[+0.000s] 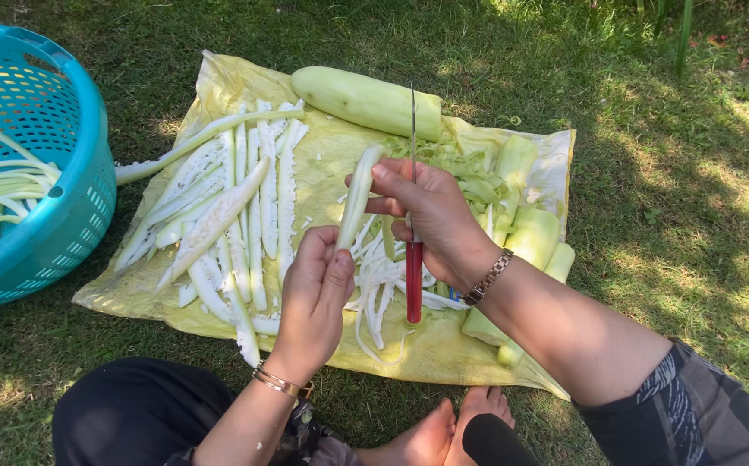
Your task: The person peels long strips from a bottle gourd using a small knife, placing the peeled pieces into a blue plastic basket while sitting on the grass.
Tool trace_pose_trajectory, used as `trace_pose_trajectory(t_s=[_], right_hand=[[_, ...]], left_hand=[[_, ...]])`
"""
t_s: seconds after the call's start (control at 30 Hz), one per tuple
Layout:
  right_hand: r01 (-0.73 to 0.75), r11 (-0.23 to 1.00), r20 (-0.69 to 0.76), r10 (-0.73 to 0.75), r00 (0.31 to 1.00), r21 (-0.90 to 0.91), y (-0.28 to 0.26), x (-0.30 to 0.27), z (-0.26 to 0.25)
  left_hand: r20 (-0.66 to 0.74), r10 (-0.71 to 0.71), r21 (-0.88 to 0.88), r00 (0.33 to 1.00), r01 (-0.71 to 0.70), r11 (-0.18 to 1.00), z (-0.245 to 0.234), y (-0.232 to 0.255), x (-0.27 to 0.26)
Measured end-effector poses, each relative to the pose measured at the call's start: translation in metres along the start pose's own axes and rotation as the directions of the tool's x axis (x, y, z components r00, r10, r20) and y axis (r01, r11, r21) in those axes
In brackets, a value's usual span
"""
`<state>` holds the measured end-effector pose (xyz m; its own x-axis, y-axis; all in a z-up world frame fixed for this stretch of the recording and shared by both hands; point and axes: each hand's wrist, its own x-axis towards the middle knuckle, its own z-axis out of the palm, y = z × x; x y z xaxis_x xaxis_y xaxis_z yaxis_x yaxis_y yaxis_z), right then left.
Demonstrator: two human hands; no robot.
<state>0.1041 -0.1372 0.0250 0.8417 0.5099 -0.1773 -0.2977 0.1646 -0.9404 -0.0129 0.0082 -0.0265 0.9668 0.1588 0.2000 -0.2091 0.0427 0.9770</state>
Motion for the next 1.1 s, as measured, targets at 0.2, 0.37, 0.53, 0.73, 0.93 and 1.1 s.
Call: trace_pose_trajectory(t_s=[0.2, 0.37, 0.53, 0.73, 0.93, 1.1], right_hand=[[0.052, 0.98, 0.008, -0.051, 0.999, -0.192, -0.021, 0.026, 0.052], [0.174, 0.93, 0.128, -0.139, 0.982, -0.323, -0.031, 0.06, 0.097], [0.202, 0.919, 0.28, -0.106, 0.954, -0.34, -0.016, 0.107, 0.162], [0.249, 0.938, 0.39, -0.142, 0.91, -0.241, 0.013, 0.17, 0.274], [0.418, 0.859, 0.395, -0.289, 0.872, -0.295, 0.039, 0.224, 0.338], [0.495, 0.672, 0.423, -0.286, 0.86, -0.551, 0.084, 0.211, 0.294]], left_hand=[[0.047, -0.183, 0.361, 0.982, 0.155, 0.92, -0.031, -0.012, -0.016], [0.018, -0.247, 0.394, 0.969, 0.22, 0.893, -0.059, -0.026, -0.026], [-0.084, -0.207, 0.265, 0.975, 0.222, 0.938, -0.101, -0.023, -0.026], [-0.264, -0.17, 0.085, 0.949, 0.198, 0.976, -0.17, -0.01, -0.011], [-0.482, -0.304, -0.051, 0.822, 0.32, 0.946, -0.272, 0.004, 0.031], [-0.412, -0.505, -0.735, 0.759, 0.051, 0.677, -0.292, 0.0, 0.026]])
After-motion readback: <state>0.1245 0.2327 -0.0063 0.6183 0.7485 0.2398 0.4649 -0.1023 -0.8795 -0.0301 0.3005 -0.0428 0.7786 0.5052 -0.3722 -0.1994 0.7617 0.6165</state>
